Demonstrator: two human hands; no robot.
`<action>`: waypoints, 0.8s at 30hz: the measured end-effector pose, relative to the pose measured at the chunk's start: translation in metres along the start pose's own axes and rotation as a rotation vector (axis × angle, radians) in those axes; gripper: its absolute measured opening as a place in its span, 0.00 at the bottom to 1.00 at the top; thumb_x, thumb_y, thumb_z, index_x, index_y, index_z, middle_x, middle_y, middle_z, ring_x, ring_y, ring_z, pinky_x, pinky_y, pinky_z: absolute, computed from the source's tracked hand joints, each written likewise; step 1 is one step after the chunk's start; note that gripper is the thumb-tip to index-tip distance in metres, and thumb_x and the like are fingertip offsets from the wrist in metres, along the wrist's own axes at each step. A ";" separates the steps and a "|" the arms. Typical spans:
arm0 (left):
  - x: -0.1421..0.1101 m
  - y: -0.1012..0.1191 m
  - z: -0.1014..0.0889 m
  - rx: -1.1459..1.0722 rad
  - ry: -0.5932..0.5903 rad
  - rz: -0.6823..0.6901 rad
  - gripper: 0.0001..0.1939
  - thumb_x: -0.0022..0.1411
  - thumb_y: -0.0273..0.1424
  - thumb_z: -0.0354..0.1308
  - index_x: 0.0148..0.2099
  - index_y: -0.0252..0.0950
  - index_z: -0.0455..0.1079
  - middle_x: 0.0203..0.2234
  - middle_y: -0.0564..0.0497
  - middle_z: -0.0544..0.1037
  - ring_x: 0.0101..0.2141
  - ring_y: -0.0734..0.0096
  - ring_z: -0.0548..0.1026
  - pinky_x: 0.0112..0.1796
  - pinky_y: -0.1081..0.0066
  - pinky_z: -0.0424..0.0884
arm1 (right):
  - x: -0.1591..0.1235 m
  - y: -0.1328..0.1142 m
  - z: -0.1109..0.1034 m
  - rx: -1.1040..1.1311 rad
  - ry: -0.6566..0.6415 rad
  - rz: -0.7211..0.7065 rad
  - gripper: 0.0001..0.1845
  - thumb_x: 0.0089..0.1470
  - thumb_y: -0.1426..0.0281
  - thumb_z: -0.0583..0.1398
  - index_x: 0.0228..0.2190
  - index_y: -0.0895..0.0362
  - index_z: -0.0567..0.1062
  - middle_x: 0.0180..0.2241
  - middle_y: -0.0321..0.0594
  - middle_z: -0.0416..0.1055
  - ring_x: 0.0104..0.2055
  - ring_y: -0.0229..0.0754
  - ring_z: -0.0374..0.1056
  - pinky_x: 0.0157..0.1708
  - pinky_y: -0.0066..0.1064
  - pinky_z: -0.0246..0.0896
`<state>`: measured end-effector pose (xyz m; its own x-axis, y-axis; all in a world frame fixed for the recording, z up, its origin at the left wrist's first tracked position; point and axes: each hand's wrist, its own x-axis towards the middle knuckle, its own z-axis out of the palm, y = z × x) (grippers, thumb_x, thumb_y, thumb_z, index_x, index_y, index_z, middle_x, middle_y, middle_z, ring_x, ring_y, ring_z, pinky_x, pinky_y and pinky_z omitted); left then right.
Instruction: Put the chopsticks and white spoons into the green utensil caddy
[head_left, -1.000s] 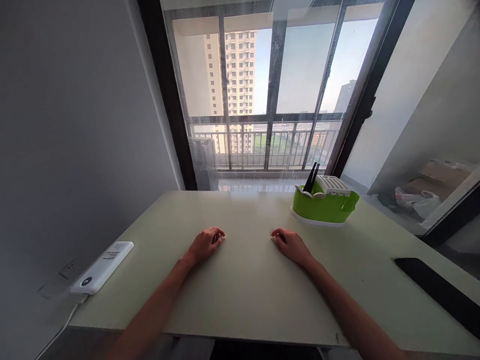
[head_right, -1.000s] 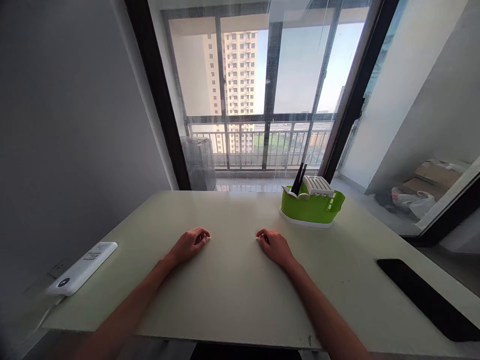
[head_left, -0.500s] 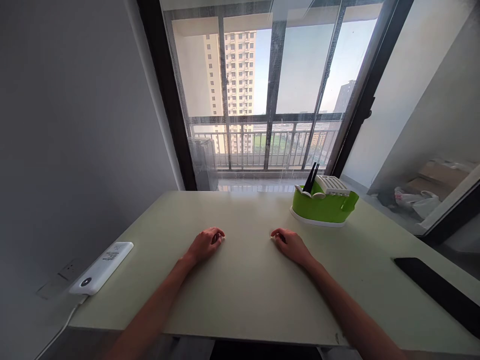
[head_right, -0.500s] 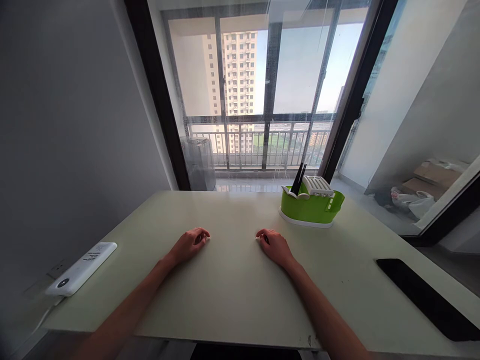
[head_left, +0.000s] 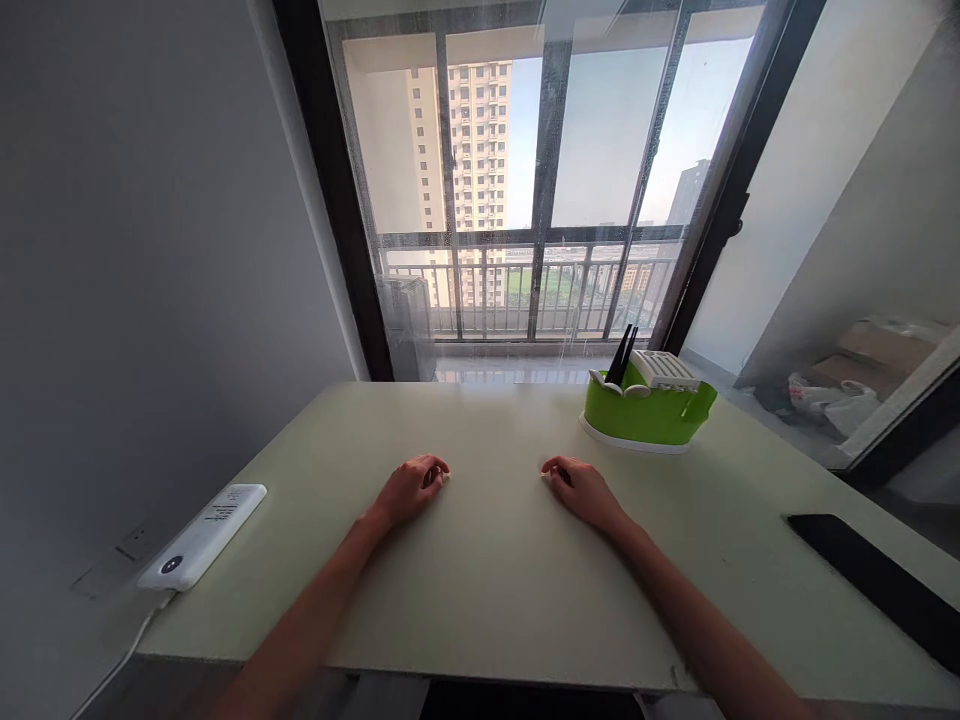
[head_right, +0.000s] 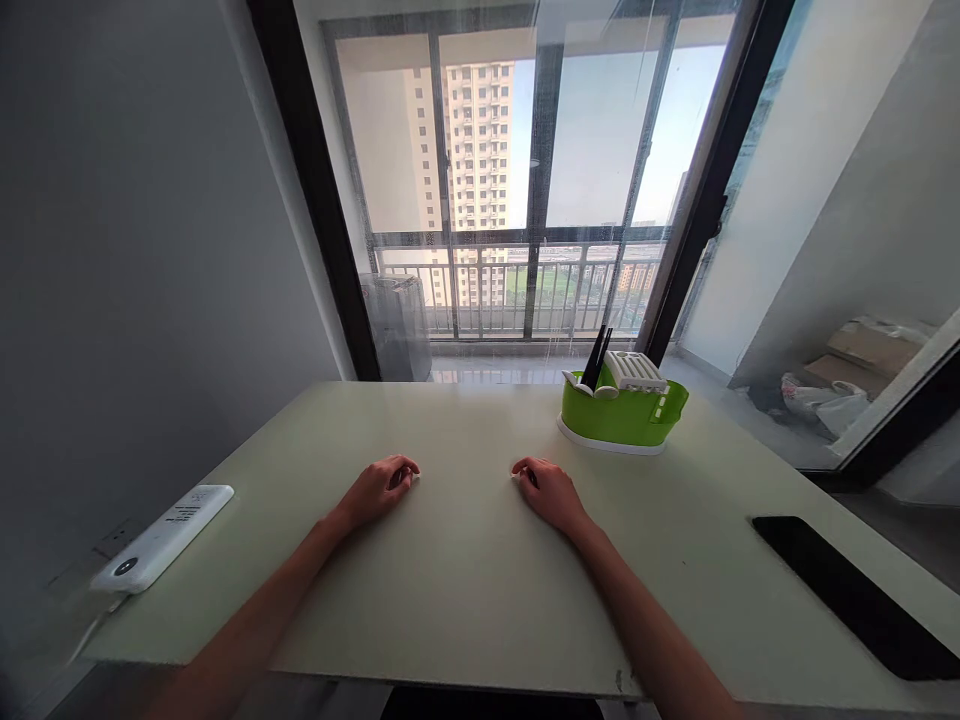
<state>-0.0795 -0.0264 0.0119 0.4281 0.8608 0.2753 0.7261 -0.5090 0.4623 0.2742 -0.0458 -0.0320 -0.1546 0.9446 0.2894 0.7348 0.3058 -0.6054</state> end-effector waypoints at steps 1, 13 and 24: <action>0.000 0.000 0.000 0.000 0.000 0.000 0.12 0.66 0.34 0.50 0.43 0.39 0.75 0.33 0.50 0.78 0.30 0.68 0.73 0.35 0.69 0.68 | 0.000 0.000 0.000 0.002 0.001 0.000 0.16 0.60 0.65 0.51 0.39 0.51 0.78 0.35 0.38 0.78 0.38 0.44 0.71 0.37 0.32 0.60; 0.000 0.000 -0.001 -0.004 -0.006 -0.002 0.13 0.67 0.35 0.50 0.44 0.38 0.75 0.33 0.49 0.78 0.30 0.68 0.73 0.35 0.68 0.69 | 0.001 0.003 0.002 0.024 0.024 -0.016 0.15 0.60 0.66 0.51 0.39 0.52 0.78 0.36 0.38 0.78 0.38 0.44 0.71 0.38 0.32 0.60; 0.001 0.002 -0.002 -0.001 -0.009 -0.009 0.13 0.66 0.35 0.50 0.44 0.39 0.75 0.33 0.49 0.78 0.31 0.67 0.73 0.35 0.69 0.69 | 0.007 0.022 0.005 0.065 0.270 0.049 0.15 0.57 0.66 0.52 0.40 0.56 0.75 0.41 0.45 0.73 0.41 0.44 0.70 0.44 0.35 0.65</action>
<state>-0.0785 -0.0269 0.0145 0.4260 0.8654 0.2638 0.7296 -0.5010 0.4655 0.2862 -0.0320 -0.0468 0.0680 0.8949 0.4410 0.6918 0.2762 -0.6672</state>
